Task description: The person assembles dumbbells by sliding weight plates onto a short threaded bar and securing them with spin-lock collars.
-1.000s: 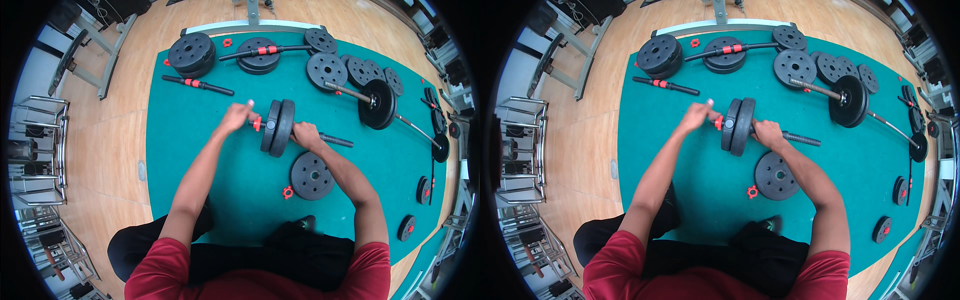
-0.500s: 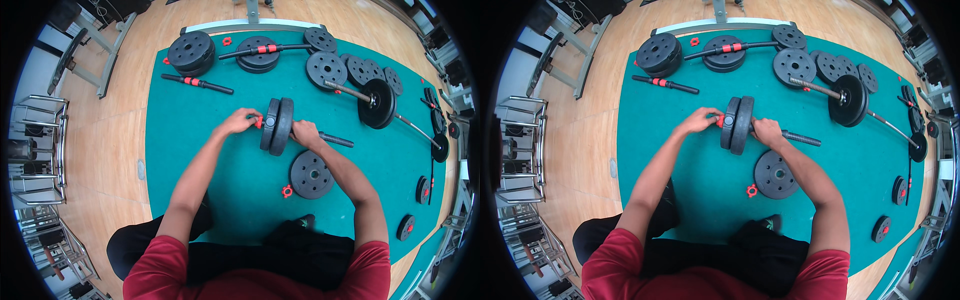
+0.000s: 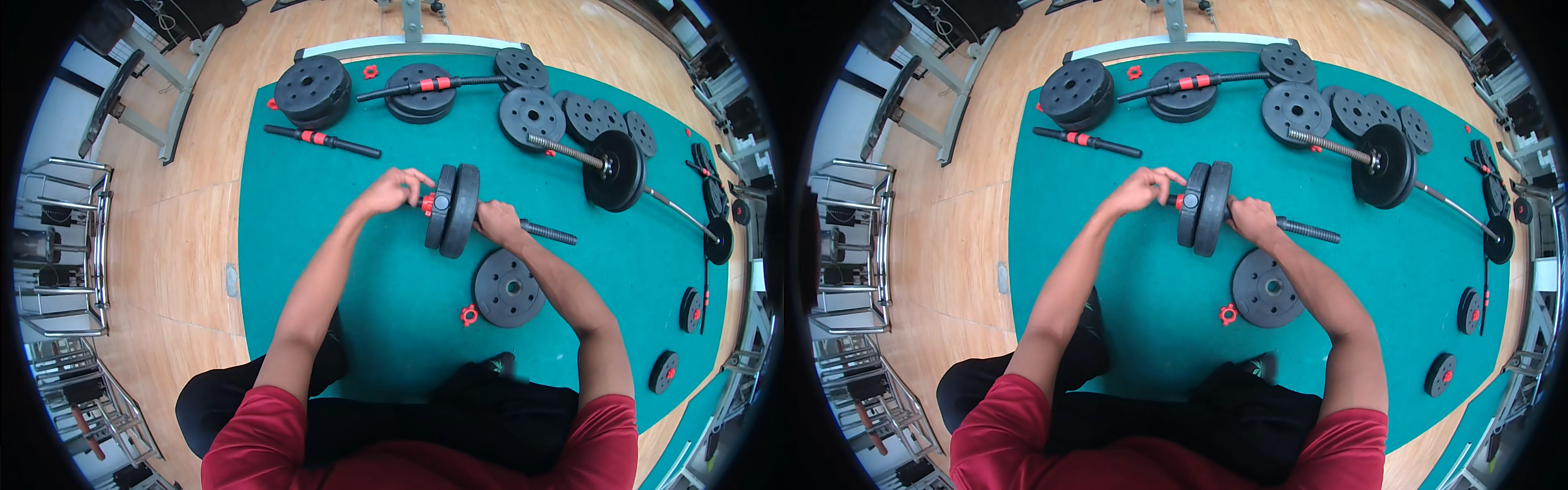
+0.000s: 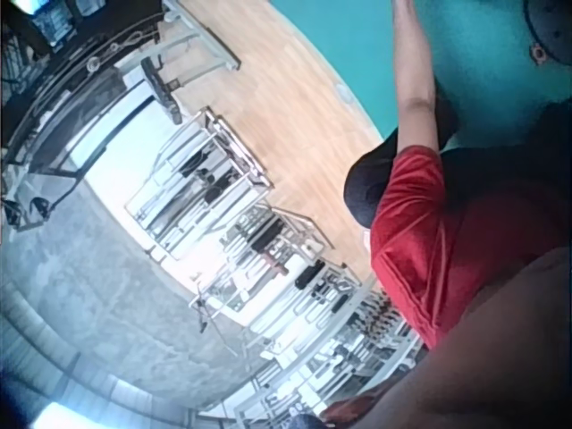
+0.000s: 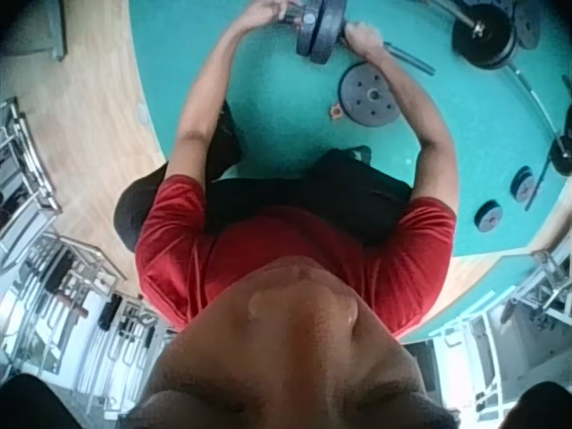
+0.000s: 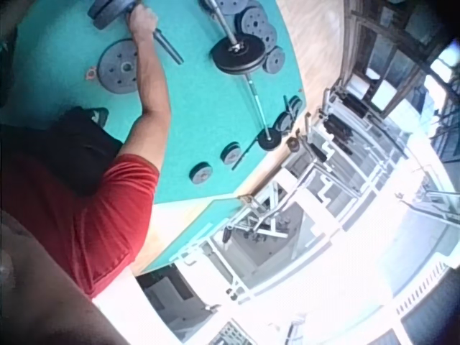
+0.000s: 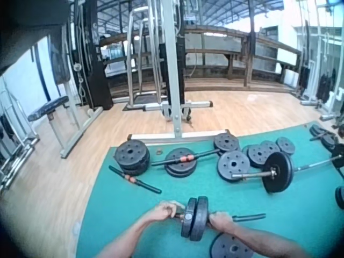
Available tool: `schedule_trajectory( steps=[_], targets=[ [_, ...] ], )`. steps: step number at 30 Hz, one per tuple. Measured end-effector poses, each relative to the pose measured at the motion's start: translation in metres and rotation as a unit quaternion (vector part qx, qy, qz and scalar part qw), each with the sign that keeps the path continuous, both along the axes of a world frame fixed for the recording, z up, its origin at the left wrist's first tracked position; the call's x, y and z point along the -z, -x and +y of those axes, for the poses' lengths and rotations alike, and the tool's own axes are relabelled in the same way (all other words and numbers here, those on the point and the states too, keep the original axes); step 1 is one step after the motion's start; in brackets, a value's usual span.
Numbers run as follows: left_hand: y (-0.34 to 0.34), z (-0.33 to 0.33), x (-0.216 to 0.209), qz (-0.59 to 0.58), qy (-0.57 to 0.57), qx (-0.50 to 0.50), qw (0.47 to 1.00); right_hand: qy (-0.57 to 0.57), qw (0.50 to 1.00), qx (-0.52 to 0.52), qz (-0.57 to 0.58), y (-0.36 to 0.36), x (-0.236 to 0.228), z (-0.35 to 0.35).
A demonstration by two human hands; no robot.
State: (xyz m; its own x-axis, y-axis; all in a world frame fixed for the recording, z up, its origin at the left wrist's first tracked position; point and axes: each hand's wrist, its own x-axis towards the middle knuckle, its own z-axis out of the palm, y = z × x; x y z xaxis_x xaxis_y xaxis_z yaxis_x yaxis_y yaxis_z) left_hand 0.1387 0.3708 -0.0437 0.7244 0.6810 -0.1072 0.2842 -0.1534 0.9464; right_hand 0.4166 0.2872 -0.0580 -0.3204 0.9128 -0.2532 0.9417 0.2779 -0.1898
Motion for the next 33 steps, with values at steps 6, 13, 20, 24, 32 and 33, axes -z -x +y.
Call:
schedule_trajectory(
  steps=[6,13,20,24,32,33],
  targets=[
    [-0.017,-0.006,-0.001,0.164,-0.015,-0.117,0.98,-0.017,1.0,0.01,0.0,-0.001,0.002,0.0],
    [-0.017,0.0,0.006,0.241,-0.101,0.056,0.964,-0.011,1.0,0.022,-0.009,0.001,-0.003,-0.002],
    [-0.011,0.011,-0.007,0.169,-0.006,0.046,0.985,-0.021,0.999,0.03,0.009,0.001,-0.005,-0.001],
    [-0.018,0.03,0.021,0.195,0.066,0.165,0.964,-0.012,0.999,0.028,-0.016,0.007,-0.007,0.003],
    [-0.042,0.016,-0.015,0.315,-0.14,0.186,0.92,0.046,0.997,0.054,-0.036,0.005,-0.009,0.004],
    [-0.042,0.003,-0.02,0.325,-0.194,0.155,0.913,0.052,0.996,0.062,-0.03,0.005,-0.01,0.004]
  ],
)
